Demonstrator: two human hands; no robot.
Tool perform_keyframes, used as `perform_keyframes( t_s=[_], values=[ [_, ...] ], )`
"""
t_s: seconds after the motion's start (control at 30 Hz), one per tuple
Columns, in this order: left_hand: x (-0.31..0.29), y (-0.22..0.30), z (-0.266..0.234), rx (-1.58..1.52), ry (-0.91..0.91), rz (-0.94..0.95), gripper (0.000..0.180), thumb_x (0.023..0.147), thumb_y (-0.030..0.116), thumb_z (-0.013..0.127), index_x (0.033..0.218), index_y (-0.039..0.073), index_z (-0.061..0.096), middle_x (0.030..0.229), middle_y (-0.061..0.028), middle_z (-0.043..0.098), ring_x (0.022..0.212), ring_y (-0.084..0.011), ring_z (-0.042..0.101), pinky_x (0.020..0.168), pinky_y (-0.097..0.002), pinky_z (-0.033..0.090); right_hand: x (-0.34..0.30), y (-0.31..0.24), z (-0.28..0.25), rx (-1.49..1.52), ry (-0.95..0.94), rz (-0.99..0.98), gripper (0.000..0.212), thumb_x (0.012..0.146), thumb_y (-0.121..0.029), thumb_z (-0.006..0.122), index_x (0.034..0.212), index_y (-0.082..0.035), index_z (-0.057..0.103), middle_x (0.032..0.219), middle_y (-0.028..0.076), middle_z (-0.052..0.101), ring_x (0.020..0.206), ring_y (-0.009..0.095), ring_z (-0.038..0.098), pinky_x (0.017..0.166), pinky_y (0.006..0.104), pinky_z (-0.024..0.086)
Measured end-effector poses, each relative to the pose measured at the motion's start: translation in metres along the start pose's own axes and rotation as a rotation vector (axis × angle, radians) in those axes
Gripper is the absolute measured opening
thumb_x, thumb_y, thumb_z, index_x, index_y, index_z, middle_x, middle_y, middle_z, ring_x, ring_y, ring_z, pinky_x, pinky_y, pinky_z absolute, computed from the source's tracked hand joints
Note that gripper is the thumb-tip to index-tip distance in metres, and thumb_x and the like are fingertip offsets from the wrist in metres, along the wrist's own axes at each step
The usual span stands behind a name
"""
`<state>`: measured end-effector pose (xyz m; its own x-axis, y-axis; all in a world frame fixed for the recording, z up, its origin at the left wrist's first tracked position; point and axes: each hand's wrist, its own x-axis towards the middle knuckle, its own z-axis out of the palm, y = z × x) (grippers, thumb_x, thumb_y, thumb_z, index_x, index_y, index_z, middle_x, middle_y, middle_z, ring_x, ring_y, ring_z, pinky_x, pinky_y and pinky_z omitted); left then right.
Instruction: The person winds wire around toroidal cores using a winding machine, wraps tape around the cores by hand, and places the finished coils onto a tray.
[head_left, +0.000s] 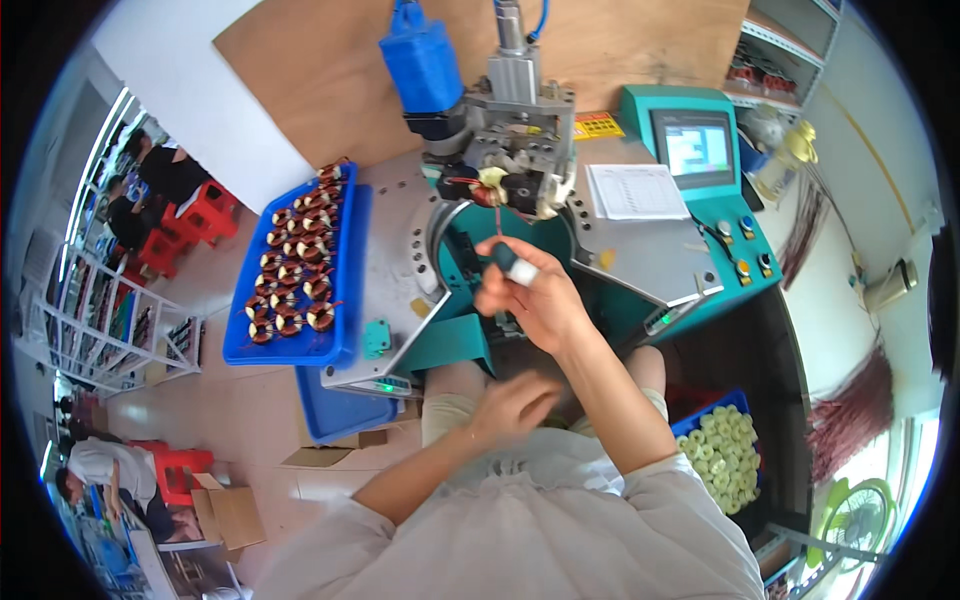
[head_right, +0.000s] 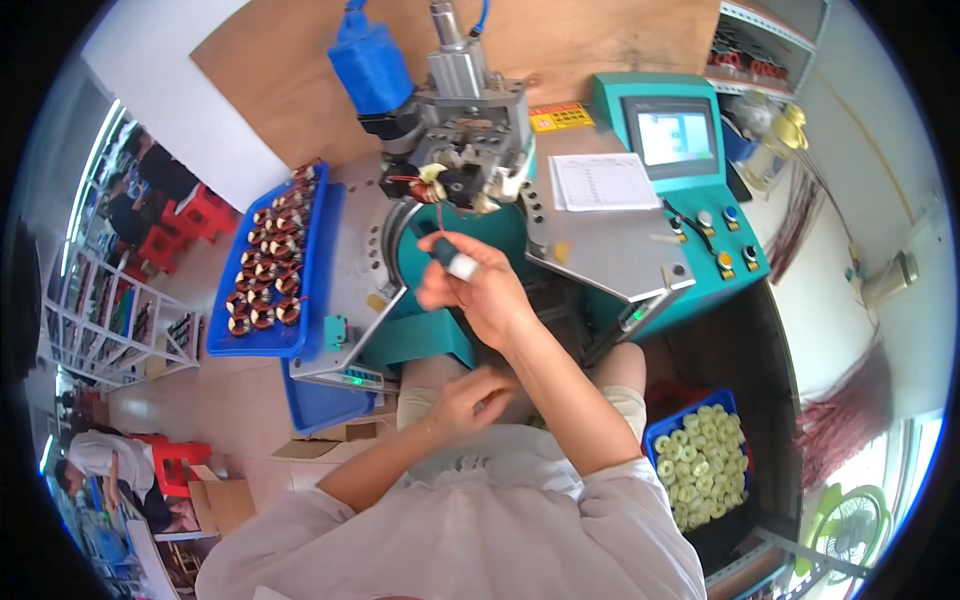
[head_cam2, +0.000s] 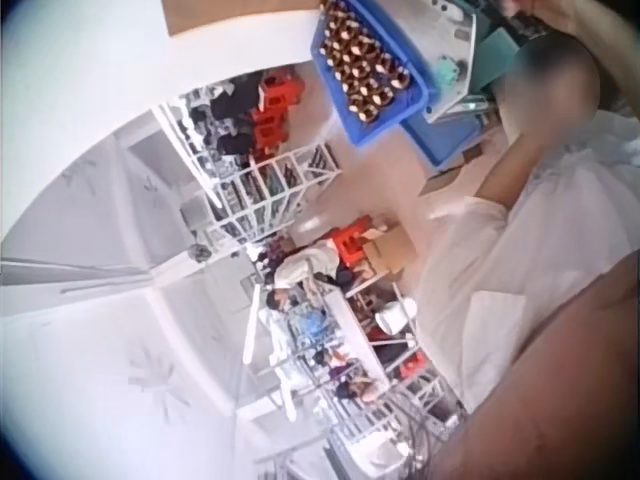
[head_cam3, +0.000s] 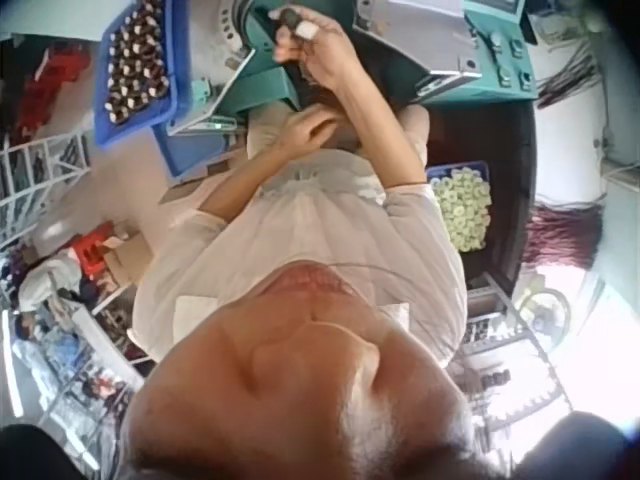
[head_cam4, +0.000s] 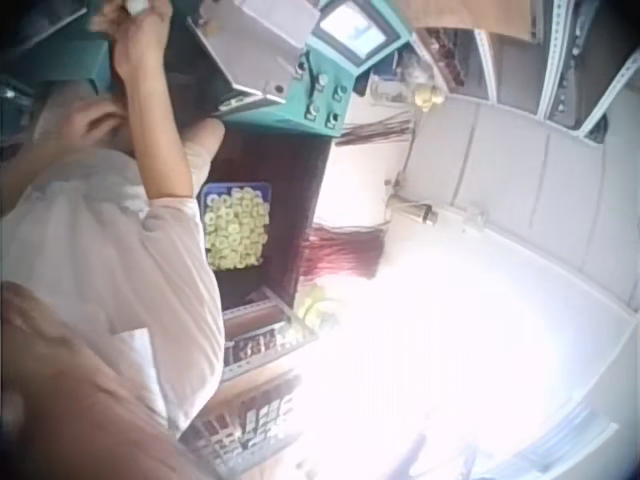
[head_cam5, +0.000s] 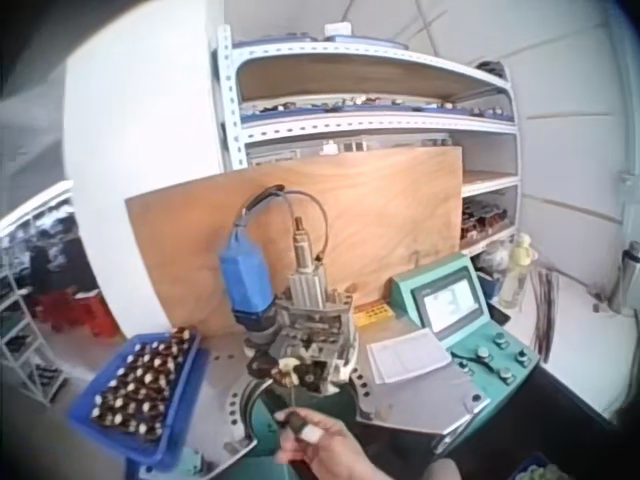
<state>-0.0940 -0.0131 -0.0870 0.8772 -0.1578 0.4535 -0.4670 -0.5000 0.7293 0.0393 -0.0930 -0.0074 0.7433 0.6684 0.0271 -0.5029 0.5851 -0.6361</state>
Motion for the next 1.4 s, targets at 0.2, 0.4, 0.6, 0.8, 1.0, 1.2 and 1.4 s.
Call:
perform_keyframes(
  t_s=[0.2,0.4,0.6,0.8,1.0,1.2,1.4],
  values=[
    [0.042,0.017,-0.057,-0.277,0.349,-0.139,0.027,0.09,0.002,0.058,0.116,-0.002,0.053,0.084,-0.0059,0.061,0.062,-0.0064,0.057,0.055,-0.0199,0.047,0.044,0.001,-0.008,-0.189,0.144,-0.249,0.026,0.084,0.005,0.032,0.091,-0.005,0.055,0.054,-0.002,0.036,0.041,0.008,0.028,0.039,0.0249,0.024],
    [0.133,0.043,-0.096,-0.434,0.295,-0.24,0.028,0.092,0.007,0.059,0.117,-0.001,0.05,0.075,-0.0034,0.058,0.051,-0.0052,0.053,0.043,-0.0191,0.042,0.057,-0.002,0.005,-0.111,0.224,-0.297,0.025,0.083,0.009,0.036,0.087,-0.006,0.056,0.056,-0.002,0.039,0.042,0.007,0.03,0.036,0.024,0.02],
    [0.167,0.06,-0.107,-0.355,0.486,-0.204,0.02,0.092,0.014,0.062,0.105,0.001,0.053,0.065,-0.002,0.057,0.043,-0.0063,0.05,0.035,-0.0213,0.035,0.056,-0.003,0.0,-0.088,0.107,-0.235,0.027,0.081,0.01,0.032,0.078,-0.01,0.05,0.055,-0.001,0.037,0.041,0.01,0.028,0.037,0.0269,0.02],
    [0.166,0.056,-0.13,-0.298,0.167,-0.517,0.019,0.094,0.021,0.059,0.094,0.002,0.059,0.059,-0.0002,0.054,0.041,-0.008,0.051,0.035,-0.0224,0.036,0.054,-0.004,-0.009,-0.028,-0.017,-0.193,0.021,0.084,0.003,0.035,0.094,-0.011,0.048,0.06,-0.001,0.037,0.042,0.009,0.028,0.036,0.0246,0.019],
    [0.176,0.054,-0.138,-0.437,-0.021,-0.554,0.023,0.095,0.029,0.056,0.093,0.006,0.06,0.055,0.0042,0.045,0.039,-0.0066,0.045,0.036,-0.0226,0.034,0.053,-0.003,-0.008,-0.221,-0.028,-0.238,0.015,0.091,-0.005,0.041,0.104,-0.008,0.049,0.062,0.0,0.041,0.048,0.011,0.035,0.044,0.0265,0.033],
    [0.118,0.04,-0.081,-0.442,0.237,-0.396,0.019,0.097,0.023,0.053,0.096,0.004,0.055,0.058,0.003,0.045,0.045,-0.0047,0.045,0.038,-0.0199,0.035,-0.024,0.001,-0.048,-1.185,0.113,-0.421,0.032,0.083,-0.002,0.05,0.115,0.003,0.055,0.099,0.014,0.065,0.074,0.016,0.065,0.067,0.0305,0.053],
    [0.106,0.017,-0.073,-0.196,0.326,-0.243,0.008,0.094,0.011,0.057,0.095,0.002,0.056,0.066,0.0034,0.052,0.05,-0.0028,0.047,0.042,-0.0181,0.035,-0.111,-0.129,-0.05,-0.864,0.294,-0.279,0.023,0.089,-0.007,0.049,0.106,0.001,0.063,0.075,0.006,0.065,0.057,0.011,0.061,0.056,0.0223,0.05]
  ],
)
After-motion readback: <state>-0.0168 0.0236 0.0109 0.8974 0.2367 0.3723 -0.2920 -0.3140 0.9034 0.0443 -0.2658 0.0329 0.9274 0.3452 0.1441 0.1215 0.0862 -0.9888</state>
